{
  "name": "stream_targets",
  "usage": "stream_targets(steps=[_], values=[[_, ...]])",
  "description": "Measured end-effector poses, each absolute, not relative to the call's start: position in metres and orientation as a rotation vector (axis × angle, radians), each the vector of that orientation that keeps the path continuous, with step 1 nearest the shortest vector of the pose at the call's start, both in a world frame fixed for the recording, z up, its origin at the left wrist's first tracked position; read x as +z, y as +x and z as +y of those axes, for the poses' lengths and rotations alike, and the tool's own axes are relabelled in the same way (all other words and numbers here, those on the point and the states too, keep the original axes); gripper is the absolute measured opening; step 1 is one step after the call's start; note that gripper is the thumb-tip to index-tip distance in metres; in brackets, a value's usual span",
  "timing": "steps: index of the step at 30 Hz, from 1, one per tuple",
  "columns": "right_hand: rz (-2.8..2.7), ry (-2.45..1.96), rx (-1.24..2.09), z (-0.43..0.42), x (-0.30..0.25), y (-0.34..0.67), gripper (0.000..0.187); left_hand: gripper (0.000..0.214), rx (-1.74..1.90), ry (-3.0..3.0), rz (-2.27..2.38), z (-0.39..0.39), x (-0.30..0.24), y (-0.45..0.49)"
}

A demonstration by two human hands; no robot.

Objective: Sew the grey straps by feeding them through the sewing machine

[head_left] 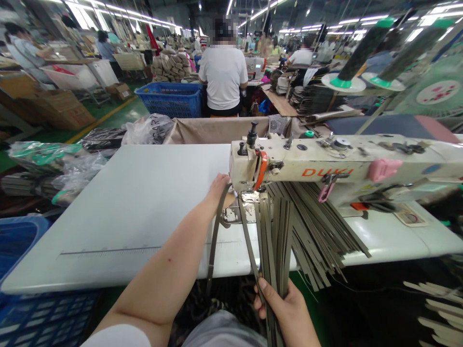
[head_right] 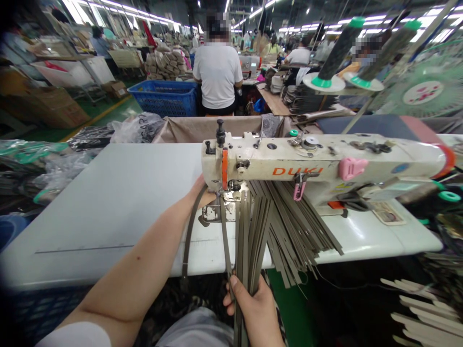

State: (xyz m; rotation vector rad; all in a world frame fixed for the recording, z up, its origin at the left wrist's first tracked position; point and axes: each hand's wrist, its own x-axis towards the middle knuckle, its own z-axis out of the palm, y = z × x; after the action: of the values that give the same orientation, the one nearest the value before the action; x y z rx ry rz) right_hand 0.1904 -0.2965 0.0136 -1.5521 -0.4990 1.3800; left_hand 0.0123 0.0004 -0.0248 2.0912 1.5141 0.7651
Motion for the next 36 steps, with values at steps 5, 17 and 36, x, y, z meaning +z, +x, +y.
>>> stream_targets(steps=[5, 17, 36], values=[[-0.452, -1.463, 1.460, -0.301, 0.021, 0.198, 0.064, 0.112, 0.488, 2.191, 1.397, -0.002, -0.013, 0.001], [-0.267, -1.333, 1.611, -0.314, 0.027, 0.206, 0.057, 0.115, 0.382, 2.248, 1.313, -0.007, 0.002, 0.000], [-0.347, -1.459, 1.647, -0.319, 0.010, 0.210, 0.062, 0.108, 0.346, 2.287, 1.289, -0.011, 0.015, 0.003]])
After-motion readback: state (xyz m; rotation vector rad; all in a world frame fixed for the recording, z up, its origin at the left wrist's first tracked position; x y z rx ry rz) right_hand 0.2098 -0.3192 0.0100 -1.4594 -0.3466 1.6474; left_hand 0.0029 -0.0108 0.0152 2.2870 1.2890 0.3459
